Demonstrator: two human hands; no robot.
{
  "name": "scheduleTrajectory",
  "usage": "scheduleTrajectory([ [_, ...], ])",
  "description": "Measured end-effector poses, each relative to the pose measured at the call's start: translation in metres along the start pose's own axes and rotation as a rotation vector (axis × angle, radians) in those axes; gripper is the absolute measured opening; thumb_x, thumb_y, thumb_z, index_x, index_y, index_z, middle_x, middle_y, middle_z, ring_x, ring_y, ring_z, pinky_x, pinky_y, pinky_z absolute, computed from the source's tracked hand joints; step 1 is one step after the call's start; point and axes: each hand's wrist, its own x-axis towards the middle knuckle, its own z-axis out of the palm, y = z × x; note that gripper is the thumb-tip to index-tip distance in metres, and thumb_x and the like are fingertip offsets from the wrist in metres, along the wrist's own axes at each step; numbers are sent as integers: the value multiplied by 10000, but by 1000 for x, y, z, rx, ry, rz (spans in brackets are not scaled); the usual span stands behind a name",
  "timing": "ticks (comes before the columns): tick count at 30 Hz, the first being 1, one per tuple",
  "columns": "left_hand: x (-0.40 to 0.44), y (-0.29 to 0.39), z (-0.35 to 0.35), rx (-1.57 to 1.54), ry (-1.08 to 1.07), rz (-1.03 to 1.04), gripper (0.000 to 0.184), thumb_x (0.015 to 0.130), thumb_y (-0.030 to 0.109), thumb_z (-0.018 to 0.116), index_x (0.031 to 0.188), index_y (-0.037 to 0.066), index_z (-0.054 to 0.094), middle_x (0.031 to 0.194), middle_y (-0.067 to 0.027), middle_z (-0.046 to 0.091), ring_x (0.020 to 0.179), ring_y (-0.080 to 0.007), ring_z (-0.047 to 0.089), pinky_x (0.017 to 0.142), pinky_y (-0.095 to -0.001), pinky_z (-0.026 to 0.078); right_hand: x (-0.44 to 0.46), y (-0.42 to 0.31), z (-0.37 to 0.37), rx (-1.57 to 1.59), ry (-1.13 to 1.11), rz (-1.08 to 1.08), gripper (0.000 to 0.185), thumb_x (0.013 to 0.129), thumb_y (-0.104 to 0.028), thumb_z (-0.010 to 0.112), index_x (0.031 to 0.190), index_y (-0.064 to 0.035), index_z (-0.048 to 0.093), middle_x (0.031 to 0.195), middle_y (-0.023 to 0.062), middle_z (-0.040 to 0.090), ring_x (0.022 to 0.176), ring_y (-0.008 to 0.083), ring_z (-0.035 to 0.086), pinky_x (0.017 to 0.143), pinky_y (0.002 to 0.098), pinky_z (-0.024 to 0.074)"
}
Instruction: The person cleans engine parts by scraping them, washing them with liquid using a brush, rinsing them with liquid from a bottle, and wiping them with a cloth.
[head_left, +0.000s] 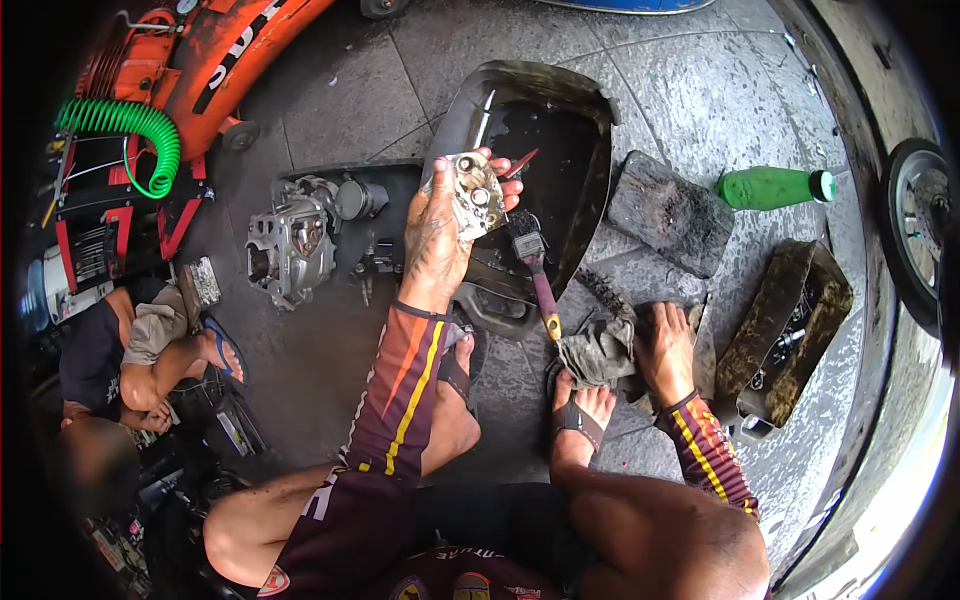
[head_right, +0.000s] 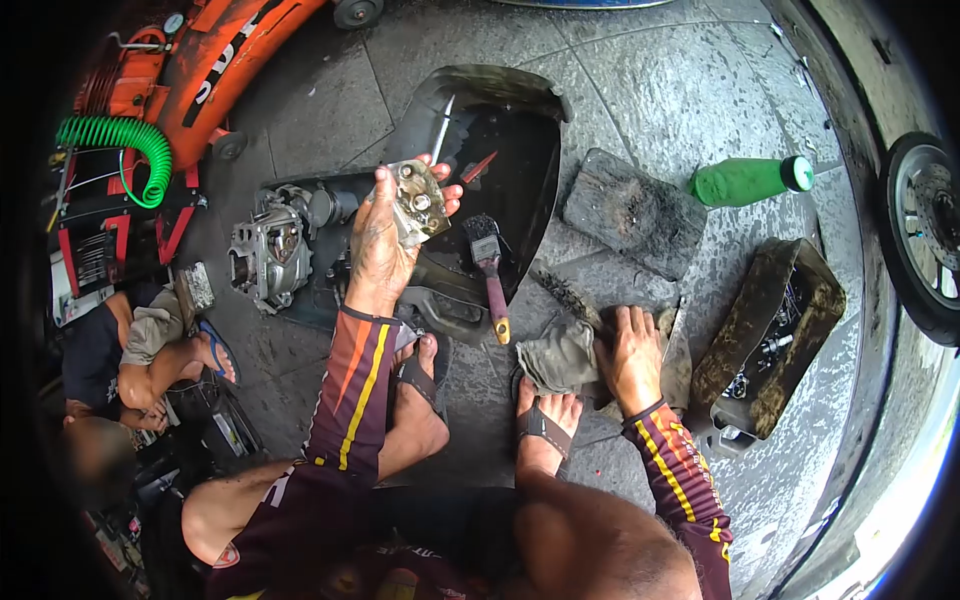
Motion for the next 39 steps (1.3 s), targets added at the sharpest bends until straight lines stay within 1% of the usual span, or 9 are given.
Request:
scheduleTrajectory([
  [8,-3,-4,1,65,-34,-25,305,967,89,551,1237,-42,499,1148,-235,626,993,-356,673,868,-436,589,-2,0,-2,-15,118,-53,330,832,-189,651,1024,52,532,974,228,566,953,418,541,827,477,453],
  [10,-3,-5,2,71,-34,-28,300,963,90,558,1227,-42,501,1142,-238,630,990,-358,675,855,-426,594,-7,-1,-14,149,-107,133,258,890,-172,585,1018,50,552,939,237,579,935,416,557,810,470,445],
  [16,1,-10,0,99,58,-39,289,1018,245,502,1140,-16,519,1098,-244,654,876,-328,707,744,-388,621,-32,-19,-26,463,122,152,268,992,-156,472,1171,19,565,1095,218,622,1026,401,580,912,428,442],
  [21,3,-15,-4,65,9,-31,224,981,117,554,1168,13,489,1105,-237,641,918,-323,695,769,-375,613,-11,-50,-38,705,245,174,256,1011,-142,442,1194,-2,554,844,122,638,737,217,623,691,334,491],
  [25,0,-18,6,82,-75,-20,448,942,28,556,1367,18,416,1227,-219,588,1047,-317,647,850,-403,580,25,-97,-66,882,94,347,314,979,-178,505,1265,-50,526,676,40,555,602,116,503,586,293,435],
  [28,-1,-20,11,-29,-75,-12,491,1002,271,517,1398,3,403,1239,-199,584,1078,-321,630,906,-442,552,43,-115,-58,791,11,284,377,930,-240,621,1236,-38,535,769,156,665,708,248,670,674,353,498],
  [32,-6,-22,10,-390,-108,-124,888,937,699,320,1350,-78,439,1180,-207,600,1125,-340,589,1037,-499,452,51,-123,-40,626,63,-28,425,930,-269,624,1259,-14,540,891,261,674,848,431,676,742,443,520],
  [36,-8,-27,20,-404,-66,-123,850,959,675,283,1332,-70,449,1125,-189,600,1064,-340,604,1017,-481,468,53,-145,-40,659,-67,80,585,943,-182,591,1476,-82,373,917,259,659,873,400,672,726,413,528],
  [39,-19,-39,37,-333,62,-73,822,984,646,198,1310,-63,456,1115,-185,586,1048,-333,610,1005,-473,480,70,-145,-34,640,132,-161,585,928,-80,575,1480,-139,390,843,234,628,785,399,645,682,429,513],
])
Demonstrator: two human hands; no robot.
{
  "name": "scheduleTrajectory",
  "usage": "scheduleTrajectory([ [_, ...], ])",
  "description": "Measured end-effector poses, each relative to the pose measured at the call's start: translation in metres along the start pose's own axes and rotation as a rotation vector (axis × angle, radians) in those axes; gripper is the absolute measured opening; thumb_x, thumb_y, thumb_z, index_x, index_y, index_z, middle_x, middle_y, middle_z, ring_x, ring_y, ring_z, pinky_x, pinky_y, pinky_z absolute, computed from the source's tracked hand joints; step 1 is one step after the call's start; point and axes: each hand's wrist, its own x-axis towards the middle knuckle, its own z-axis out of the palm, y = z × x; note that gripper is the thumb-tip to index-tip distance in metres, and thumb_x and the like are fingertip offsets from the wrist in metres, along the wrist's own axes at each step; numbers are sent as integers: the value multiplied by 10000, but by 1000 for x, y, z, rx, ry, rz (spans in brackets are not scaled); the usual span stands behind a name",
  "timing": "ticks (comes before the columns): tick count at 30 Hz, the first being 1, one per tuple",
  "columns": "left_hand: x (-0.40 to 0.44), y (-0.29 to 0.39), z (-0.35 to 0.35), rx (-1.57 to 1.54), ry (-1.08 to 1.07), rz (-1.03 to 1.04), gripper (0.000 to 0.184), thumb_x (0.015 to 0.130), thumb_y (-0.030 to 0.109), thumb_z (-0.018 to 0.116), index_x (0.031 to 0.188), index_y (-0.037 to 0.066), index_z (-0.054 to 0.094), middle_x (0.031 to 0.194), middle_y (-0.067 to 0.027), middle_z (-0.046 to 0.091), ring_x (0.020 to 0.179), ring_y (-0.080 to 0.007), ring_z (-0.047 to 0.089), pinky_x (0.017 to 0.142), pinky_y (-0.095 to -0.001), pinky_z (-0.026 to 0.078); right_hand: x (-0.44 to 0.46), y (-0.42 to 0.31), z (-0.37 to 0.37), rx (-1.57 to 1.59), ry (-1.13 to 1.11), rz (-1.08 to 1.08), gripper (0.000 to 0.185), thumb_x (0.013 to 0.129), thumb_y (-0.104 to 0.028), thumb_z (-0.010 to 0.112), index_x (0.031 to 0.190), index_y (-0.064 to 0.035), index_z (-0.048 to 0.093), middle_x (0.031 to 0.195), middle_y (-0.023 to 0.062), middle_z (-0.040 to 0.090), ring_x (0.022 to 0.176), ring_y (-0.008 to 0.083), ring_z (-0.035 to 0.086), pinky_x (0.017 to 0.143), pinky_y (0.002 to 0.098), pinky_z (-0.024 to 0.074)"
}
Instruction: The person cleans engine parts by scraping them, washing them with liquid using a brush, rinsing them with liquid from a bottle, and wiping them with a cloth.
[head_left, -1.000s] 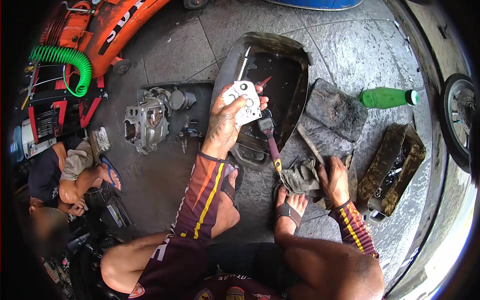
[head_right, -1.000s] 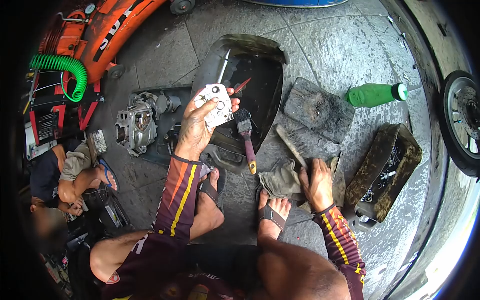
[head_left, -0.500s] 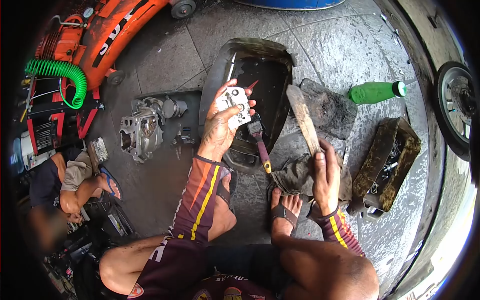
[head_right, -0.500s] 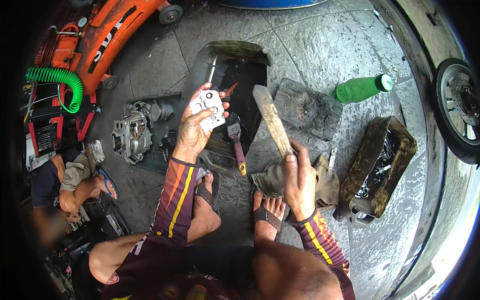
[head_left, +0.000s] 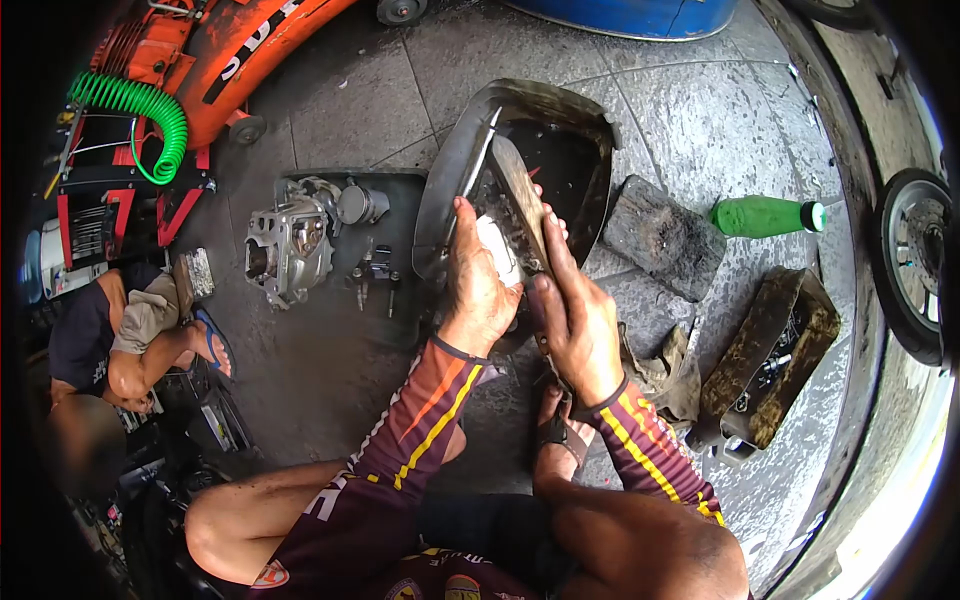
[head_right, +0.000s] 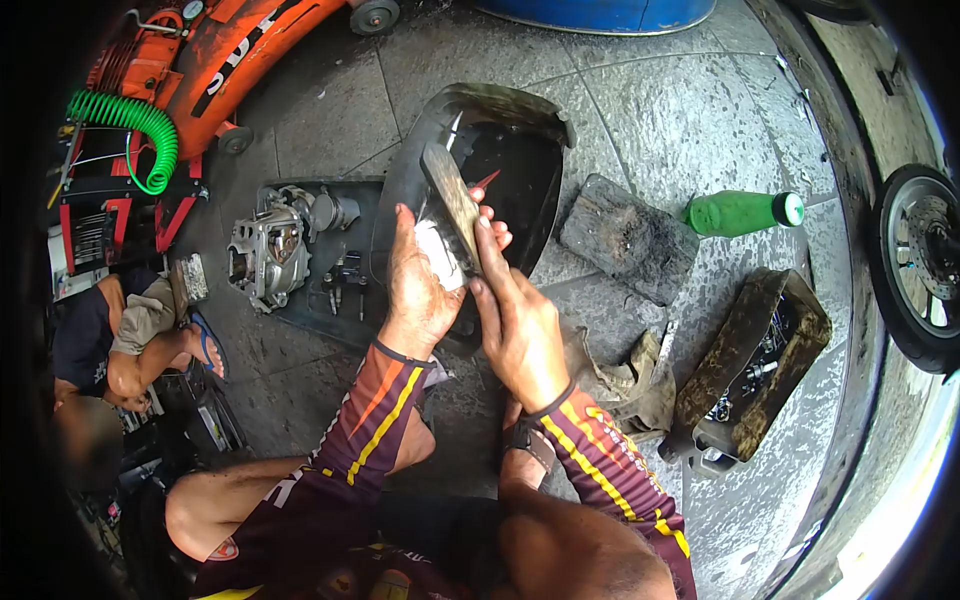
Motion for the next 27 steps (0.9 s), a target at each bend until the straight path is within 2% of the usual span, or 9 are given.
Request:
scheduleTrajectory([
  [5,9,27,-11,-37,-6,18,816,993,627,180,1272,-76,485,1101,-194,597,1052,-344,609,996,-475,486,-18,5,1,7,-67,-94,605,906,-61,594,1472,-191,423,779,220,597,653,400,614,625,448,505],
  [7,1,14,-9,-33,-85,-38,810,996,622,176,1284,-71,482,1093,-193,606,1050,-339,614,973,-469,495,-6,5,2,12,-19,-95,594,905,-61,596,1463,-188,437,769,219,596,659,397,621,625,445,508],
  [8,-5,1,-1,94,93,-25,812,996,624,175,1294,-68,479,1088,-188,611,1044,-331,619,958,-459,500,1,4,2,5,2,-89,588,904,-61,598,1458,-186,445,765,219,597,661,395,625,624,444,509],
  [11,-2,5,4,81,58,-18,837,983,650,196,1296,-74,474,1088,-183,611,1033,-320,621,983,-460,489,5,5,-4,-36,26,-114,588,895,-57,604,1451,-174,454,753,219,593,657,386,625,615,445,501],
  [15,16,24,-16,52,14,-44,844,983,650,204,1259,-89,503,1061,-180,620,1003,-314,624,967,-449,497,-19,5,-1,-41,-109,-4,591,888,-40,598,1448,-164,454,742,224,580,676,390,620,641,444,501],
  [16,7,15,-12,78,31,-64,845,981,652,202,1257,-87,505,1063,-179,621,997,-312,625,958,-449,502,-7,6,1,-37,-61,-39,589,889,-39,596,1447,-165,454,749,229,587,683,391,625,644,446,502],
  [18,2,-11,-3,76,132,-22,864,967,673,196,1245,-80,515,1064,-179,624,973,-313,632,938,-452,513,21,1,-6,-72,-58,-46,541,902,-14,540,1432,-56,442,1094,276,641,961,418,654,816,403,521],
  [22,23,21,-25,-9,-16,-52,884,948,701,205,1229,-77,517,1025,-171,627,956,-322,635,925,-453,518,-12,4,-9,-65,-167,69,557,889,-8,561,1432,-78,460,990,288,652,872,403,672,788,413,523],
  [27,12,-17,-18,62,170,-34,860,961,683,206,1279,-63,491,1092,-182,630,1015,-336,629,935,-470,513,28,16,2,-58,-38,-16,552,893,2,569,1428,-69,455,1028,290,647,913,439,646,784,409,521],
])
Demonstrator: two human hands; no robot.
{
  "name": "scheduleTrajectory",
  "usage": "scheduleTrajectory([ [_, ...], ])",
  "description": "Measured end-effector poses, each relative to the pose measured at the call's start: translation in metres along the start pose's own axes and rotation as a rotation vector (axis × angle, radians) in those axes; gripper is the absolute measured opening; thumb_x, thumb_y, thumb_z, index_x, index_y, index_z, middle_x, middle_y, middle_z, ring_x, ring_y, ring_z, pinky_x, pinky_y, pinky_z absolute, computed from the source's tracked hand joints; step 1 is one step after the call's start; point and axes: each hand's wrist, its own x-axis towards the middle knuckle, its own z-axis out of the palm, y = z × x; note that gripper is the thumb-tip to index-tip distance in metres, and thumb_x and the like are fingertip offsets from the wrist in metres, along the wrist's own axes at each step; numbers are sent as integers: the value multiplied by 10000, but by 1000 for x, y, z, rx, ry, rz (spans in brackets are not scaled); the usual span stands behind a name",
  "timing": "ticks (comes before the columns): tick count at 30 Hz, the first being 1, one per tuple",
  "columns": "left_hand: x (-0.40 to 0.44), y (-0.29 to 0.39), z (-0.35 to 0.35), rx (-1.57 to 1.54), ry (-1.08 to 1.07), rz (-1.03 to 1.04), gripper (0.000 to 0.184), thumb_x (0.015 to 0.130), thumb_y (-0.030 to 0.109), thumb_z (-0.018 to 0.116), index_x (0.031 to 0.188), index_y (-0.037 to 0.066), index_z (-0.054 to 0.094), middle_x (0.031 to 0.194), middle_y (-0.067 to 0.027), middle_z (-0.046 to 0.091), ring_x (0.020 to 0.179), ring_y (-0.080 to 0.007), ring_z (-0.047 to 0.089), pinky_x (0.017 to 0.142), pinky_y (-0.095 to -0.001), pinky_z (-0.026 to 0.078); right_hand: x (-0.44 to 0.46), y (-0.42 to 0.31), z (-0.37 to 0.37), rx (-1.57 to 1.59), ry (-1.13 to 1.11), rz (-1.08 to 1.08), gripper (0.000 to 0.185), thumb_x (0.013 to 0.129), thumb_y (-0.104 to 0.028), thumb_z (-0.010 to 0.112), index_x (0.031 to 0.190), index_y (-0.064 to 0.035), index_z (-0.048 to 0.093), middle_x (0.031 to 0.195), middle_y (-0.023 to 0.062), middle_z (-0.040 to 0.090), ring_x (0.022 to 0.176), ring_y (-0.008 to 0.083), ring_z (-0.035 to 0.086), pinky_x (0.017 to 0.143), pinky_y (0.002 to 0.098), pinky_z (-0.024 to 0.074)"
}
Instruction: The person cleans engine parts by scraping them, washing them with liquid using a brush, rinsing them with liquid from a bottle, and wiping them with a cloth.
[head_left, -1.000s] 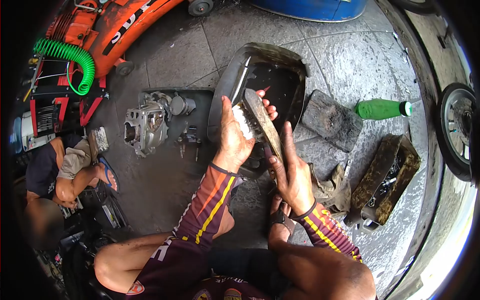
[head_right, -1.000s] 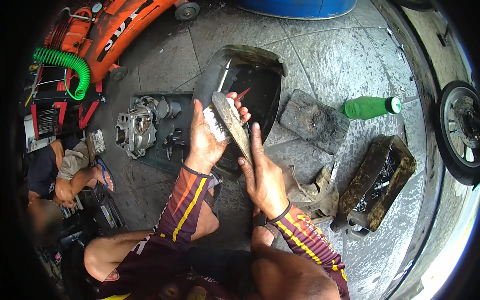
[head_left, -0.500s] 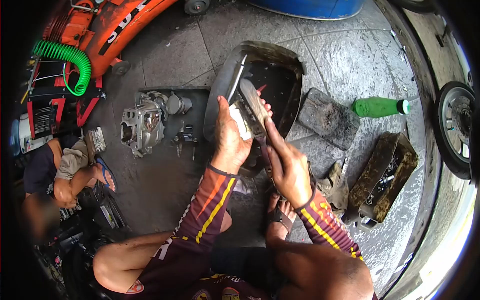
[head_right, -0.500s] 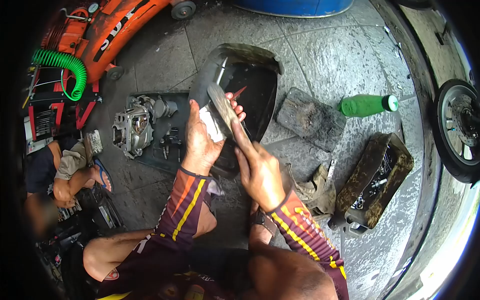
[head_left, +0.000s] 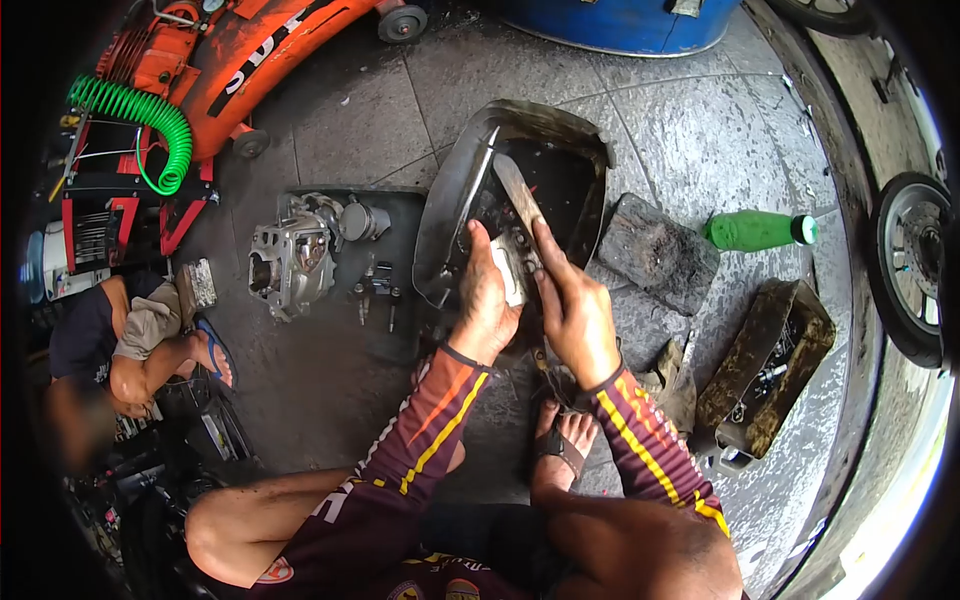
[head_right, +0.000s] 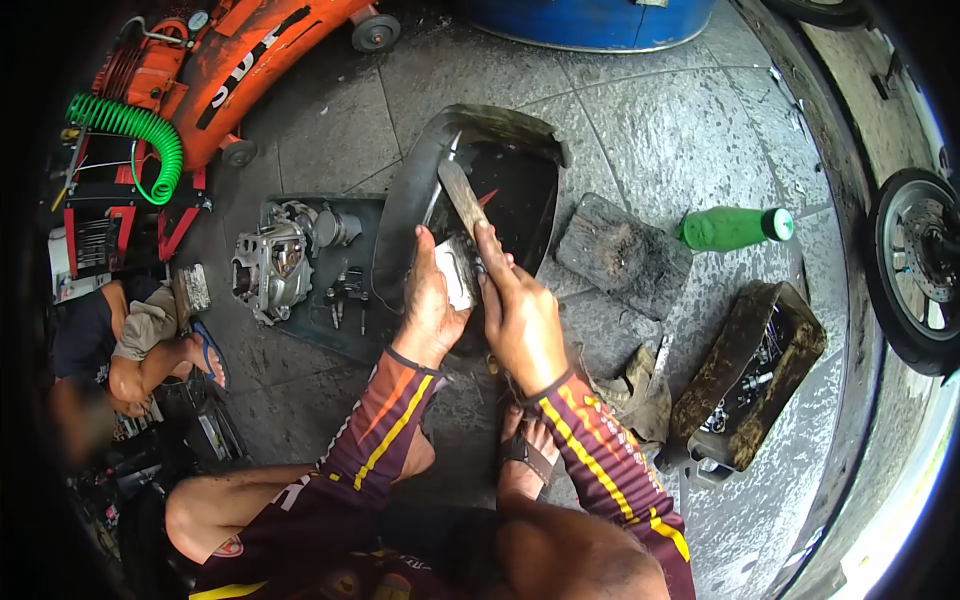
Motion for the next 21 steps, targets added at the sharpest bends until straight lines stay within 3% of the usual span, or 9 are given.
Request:
scheduleTrajectory([
  [3,12,28,1,-80,-169,9,846,941,709,243,1193,-35,559,984,-138,649,939,-263,653,889,-425,542,-29,-17,-7,47,-92,20,554,893,21,557,1429,-67,448,1052,297,635,912,449,636,778,415,522],
  [6,11,35,-6,16,-205,-16,874,948,704,209,1220,-64,524,1009,-152,625,984,-304,630,931,-485,512,-37,-13,-1,50,-115,28,576,887,27,563,1440,-80,442,1025,292,641,879,438,653,767,411,525],
  [8,1,4,-3,70,52,22,872,947,704,230,1252,-62,514,1059,-156,632,987,-299,641,914,-500,520,-3,-5,-1,0,-32,34,594,881,27,575,1446,-95,443,1047,275,654,899,420,669,794,405,529],
  [10,1,9,-2,64,19,-13,892,934,724,228,1258,-56,514,1064,-154,637,996,-288,642,908,-496,522,-6,-3,-3,2,-44,80,598,879,27,580,1446,-105,447,1076,263,660,943,410,671,826,401,530],
  [12,12,32,-9,-2,-152,-20,911,912,754,240,1258,-42,518,1062,-149,638,981,-280,643,919,-499,522,-37,-6,2,74,-28,-36,607,877,-6,597,1450,-142,451,784,254,613,699,422,629,665,460,512],
  [13,15,37,-13,12,-176,-27,900,918,746,234,1257,-39,517,1065,-146,637,975,-276,642,917,-498,524,-49,-6,5,71,-18,-59,619,879,-8,599,1459,-156,440,780,252,612,694,417,631,656,465,507],
  [14,16,38,-17,26,-197,-40,889,925,738,229,1256,-36,516,1067,-143,635,969,-273,642,915,-496,527,-49,-2,10,86,12,-77,610,885,-11,593,1457,-158,440,798,257,621,705,414,637,641,467,505],
  [17,-10,11,15,59,156,36,845,957,693,202,1261,-30,513,1067,-123,639,939,-250,642,896,-471,539,-2,5,6,43,33,-23,569,898,-12,572,1439,-145,458,833,269,627,722,432,629,632,463,495],
  [21,16,38,-9,3,-120,-5,852,954,697,219,1226,-39,551,1010,-106,651,902,-227,643,899,-464,537,-37,-15,1,75,-105,23,606,877,31,572,1452,-100,432,1133,276,634,947,398,672,837,406,525],
])
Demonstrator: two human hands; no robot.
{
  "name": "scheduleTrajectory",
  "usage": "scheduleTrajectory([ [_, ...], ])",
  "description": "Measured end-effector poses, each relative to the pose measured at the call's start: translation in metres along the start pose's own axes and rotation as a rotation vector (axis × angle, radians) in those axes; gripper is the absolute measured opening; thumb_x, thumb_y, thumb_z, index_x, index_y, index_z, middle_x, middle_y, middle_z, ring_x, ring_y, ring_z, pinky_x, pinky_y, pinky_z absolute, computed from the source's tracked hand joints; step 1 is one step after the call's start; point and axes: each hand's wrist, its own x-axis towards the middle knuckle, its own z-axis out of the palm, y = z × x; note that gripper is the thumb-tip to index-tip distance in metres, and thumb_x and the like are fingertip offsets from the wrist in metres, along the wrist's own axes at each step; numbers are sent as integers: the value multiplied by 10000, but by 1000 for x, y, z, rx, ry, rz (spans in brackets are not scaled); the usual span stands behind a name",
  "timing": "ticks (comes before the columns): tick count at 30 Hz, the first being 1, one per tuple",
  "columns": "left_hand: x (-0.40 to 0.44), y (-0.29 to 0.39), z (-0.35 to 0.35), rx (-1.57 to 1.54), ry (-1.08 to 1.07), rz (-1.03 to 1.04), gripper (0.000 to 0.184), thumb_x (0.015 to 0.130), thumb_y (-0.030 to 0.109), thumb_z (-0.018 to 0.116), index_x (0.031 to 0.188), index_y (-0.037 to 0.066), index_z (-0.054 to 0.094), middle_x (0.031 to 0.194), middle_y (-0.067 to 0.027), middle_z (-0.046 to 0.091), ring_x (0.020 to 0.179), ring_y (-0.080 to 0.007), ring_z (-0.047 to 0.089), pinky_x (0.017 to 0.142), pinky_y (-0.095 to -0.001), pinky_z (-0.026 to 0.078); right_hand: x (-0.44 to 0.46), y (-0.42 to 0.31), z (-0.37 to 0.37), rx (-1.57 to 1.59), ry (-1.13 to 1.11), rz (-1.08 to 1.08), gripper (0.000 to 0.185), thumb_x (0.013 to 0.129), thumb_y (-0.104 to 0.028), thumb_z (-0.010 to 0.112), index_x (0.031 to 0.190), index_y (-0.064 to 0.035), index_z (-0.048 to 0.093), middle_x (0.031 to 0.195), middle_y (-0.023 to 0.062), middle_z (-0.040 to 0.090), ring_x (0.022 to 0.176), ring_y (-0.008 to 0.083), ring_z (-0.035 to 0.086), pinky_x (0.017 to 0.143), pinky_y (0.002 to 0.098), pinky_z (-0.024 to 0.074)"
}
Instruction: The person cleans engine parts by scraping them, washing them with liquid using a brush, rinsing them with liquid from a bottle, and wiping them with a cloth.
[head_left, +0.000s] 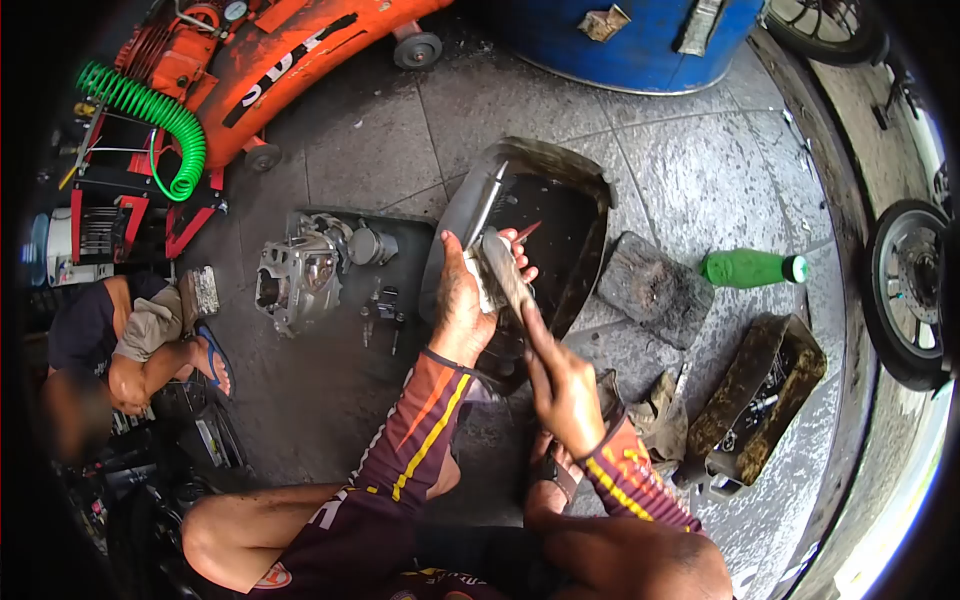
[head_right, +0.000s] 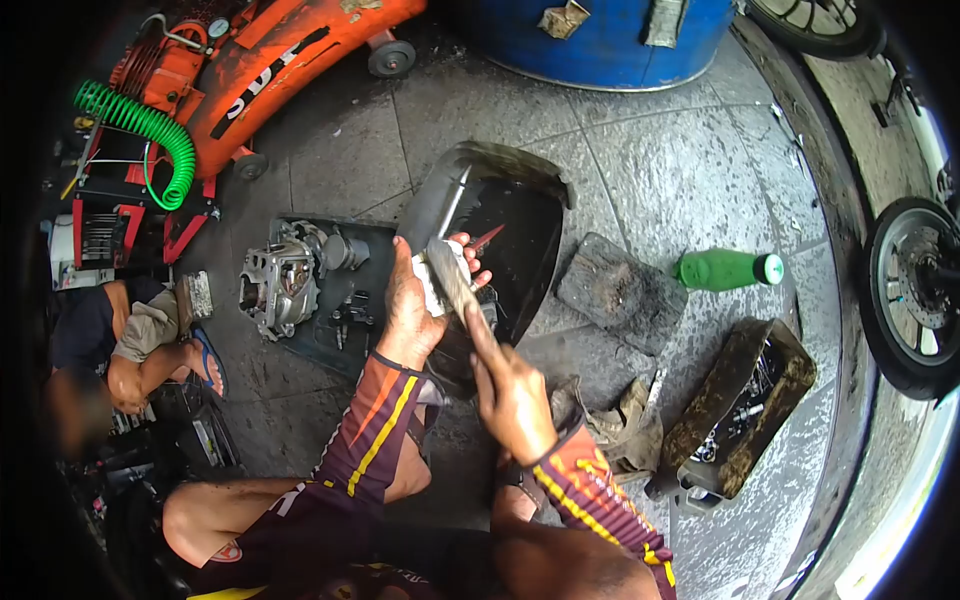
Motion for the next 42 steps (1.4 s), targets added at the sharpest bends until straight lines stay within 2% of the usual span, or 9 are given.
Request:
scheduleTrajectory([
  [4,-11,-19,8,62,269,23,754,986,634,290,1266,-21,536,1093,-122,652,988,-239,641,937,-379,503,26,18,4,-20,48,13,590,886,30,559,1448,-99,435,1150,284,623,984,414,654,840,402,523],
  [5,-15,-29,4,77,277,7,711,995,602,325,1297,-14,513,1155,-127,640,1027,-247,632,948,-370,497,41,27,6,-16,154,-53,590,890,-12,582,1444,-164,449,802,254,617,702,435,623,626,473,492],
  [15,-12,-16,16,21,335,21,755,1000,617,238,1192,-24,587,1016,-152,678,914,-224,665,869,-341,533,31,20,0,-35,149,-51,632,880,-5,585,1466,-179,427,830,257,629,712,424,632,660,468,510],
  [19,-4,13,6,131,126,44,762,1001,612,238,1232,-35,566,1021,-148,678,920,-224,666,854,-343,545,-5,0,3,-37,-52,61,607,880,30,560,1459,-81,415,1220,259,610,1097,401,615,896,390,515],
  [22,-10,-14,7,98,358,15,714,1017,586,223,1251,-4,551,1088,-126,667,953,-215,660,871,-349,538,30,5,-2,-35,-11,129,589,886,25,551,1451,-89,428,1147,275,627,980,434,644,816,415,522],
  [23,-16,-16,13,80,303,22,713,1019,584,206,1262,2,539,1089,-120,665,967,-219,657,884,-350,531,37,18,6,-23,131,-33,612,889,-6,577,1462,-158,425,781,249,603,684,414,624,631,456,496],
  [37,-9,17,-3,178,7,40,677,1005,600,296,1225,21,568,1043,-82,671,941,-198,660,868,-328,531,1,12,20,33,108,-117,601,884,3,581,1448,-157,448,806,255,617,696,411,626,662,463,502],
  [40,-18,-19,11,148,298,59,697,1003,609,290,1290,18,523,1145,-82,639,1016,-198,636,906,-353,517,34,18,11,-11,153,-31,603,885,1,580,1450,-157,440,801,250,612,692,417,623,655,469,499],
  [42,-15,-12,18,129,259,69,714,1007,605,261,1266,1,539,1108,-104,652,998,-207,644,894,-348,522,32,3,0,-18,44,76,573,895,23,548,1445,-94,439,1098,295,633,979,421,650,827,401,522],
])
